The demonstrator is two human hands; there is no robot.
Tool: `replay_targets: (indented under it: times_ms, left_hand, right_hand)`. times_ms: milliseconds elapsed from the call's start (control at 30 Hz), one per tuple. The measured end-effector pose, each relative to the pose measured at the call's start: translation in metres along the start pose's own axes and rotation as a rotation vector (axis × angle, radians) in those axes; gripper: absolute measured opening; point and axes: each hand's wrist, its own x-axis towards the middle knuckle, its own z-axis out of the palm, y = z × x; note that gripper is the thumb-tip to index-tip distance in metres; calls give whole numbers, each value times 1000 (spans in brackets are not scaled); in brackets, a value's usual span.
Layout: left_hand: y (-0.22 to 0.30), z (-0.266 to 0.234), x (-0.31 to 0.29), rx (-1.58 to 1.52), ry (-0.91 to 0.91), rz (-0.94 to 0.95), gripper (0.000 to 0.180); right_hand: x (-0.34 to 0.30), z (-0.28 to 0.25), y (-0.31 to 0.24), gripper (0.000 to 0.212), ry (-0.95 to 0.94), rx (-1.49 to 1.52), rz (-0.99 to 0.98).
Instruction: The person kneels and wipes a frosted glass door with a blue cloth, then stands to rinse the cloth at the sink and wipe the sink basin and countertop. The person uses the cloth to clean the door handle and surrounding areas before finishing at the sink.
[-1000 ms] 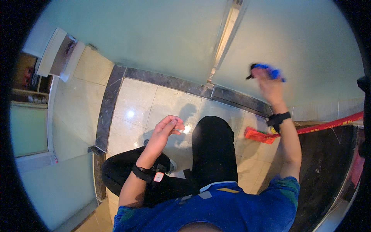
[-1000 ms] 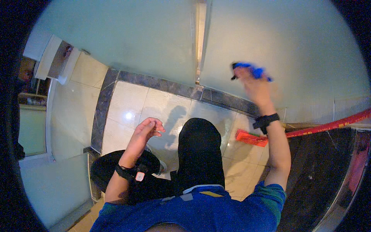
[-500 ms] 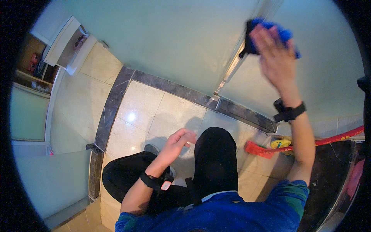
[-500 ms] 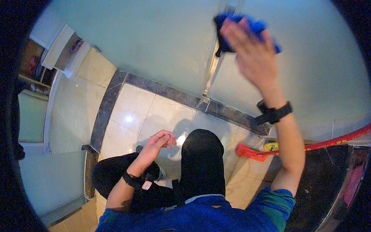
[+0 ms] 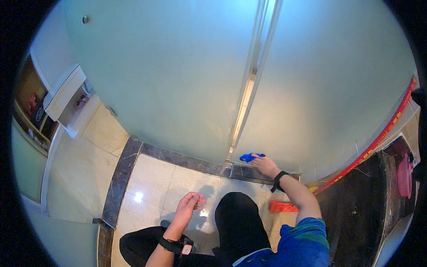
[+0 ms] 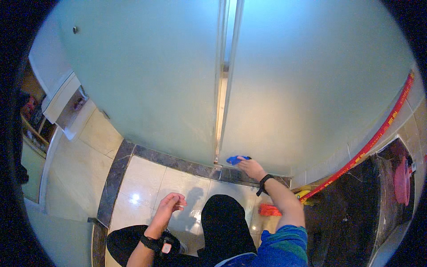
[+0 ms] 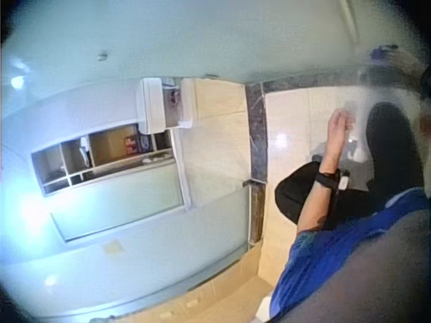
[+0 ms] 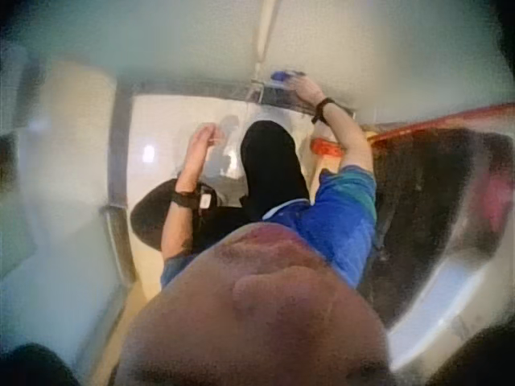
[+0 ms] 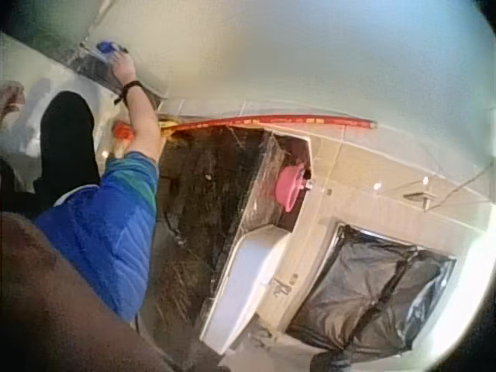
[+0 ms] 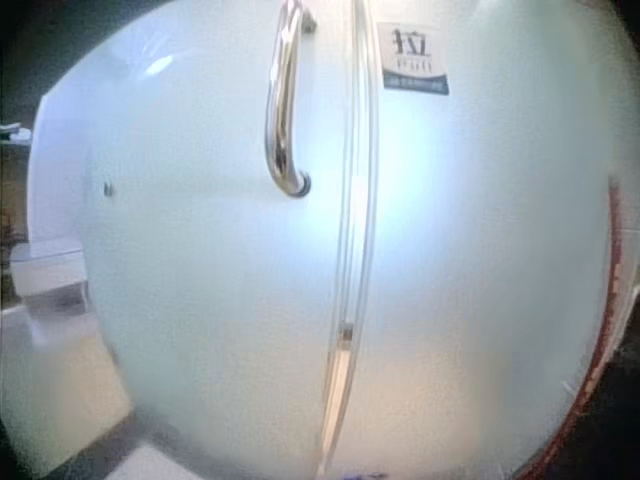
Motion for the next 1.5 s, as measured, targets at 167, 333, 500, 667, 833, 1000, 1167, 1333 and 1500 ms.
replay_targets:
  times_ms: [167, 333, 500, 667, 833, 1000, 1167, 1333, 1500]
  left_hand:
    - [-7, 4, 9, 35, -99, -2, 26]
    - [0, 7, 21, 46, -98, -26, 27]
    - [7, 6, 29, 37, -59, 49, 28]
    - [-1, 3, 29, 103, -62, 6, 31]
    - [-5, -1, 28, 39, -59, 15, 31]
    - [1, 4, 42, 34, -33, 42, 28]
    - [3, 10, 45, 7, -52, 40, 28]
    - [-9, 8, 39, 45, -101, 1, 28]
    - [1, -14, 33, 33, 15, -37, 28]
  right_hand:
    - [53, -202, 73, 52, 180, -192, 367]
    - [62, -362, 139, 53, 764, -700, 616]
    - [23, -244, 109, 49, 478, -726, 528]
    - [-43, -55, 46, 43, -267, -149, 55]
    - [-35, -144, 74, 49, -54, -174, 187]
    - [16, -374, 145, 50, 584, -637, 316]
    - [6, -399, 167, 52, 842, -611, 673]
    - [-47, -173, 77, 51, 47, -357, 649]
    - [-111, -83, 68, 52, -5, -55, 78]
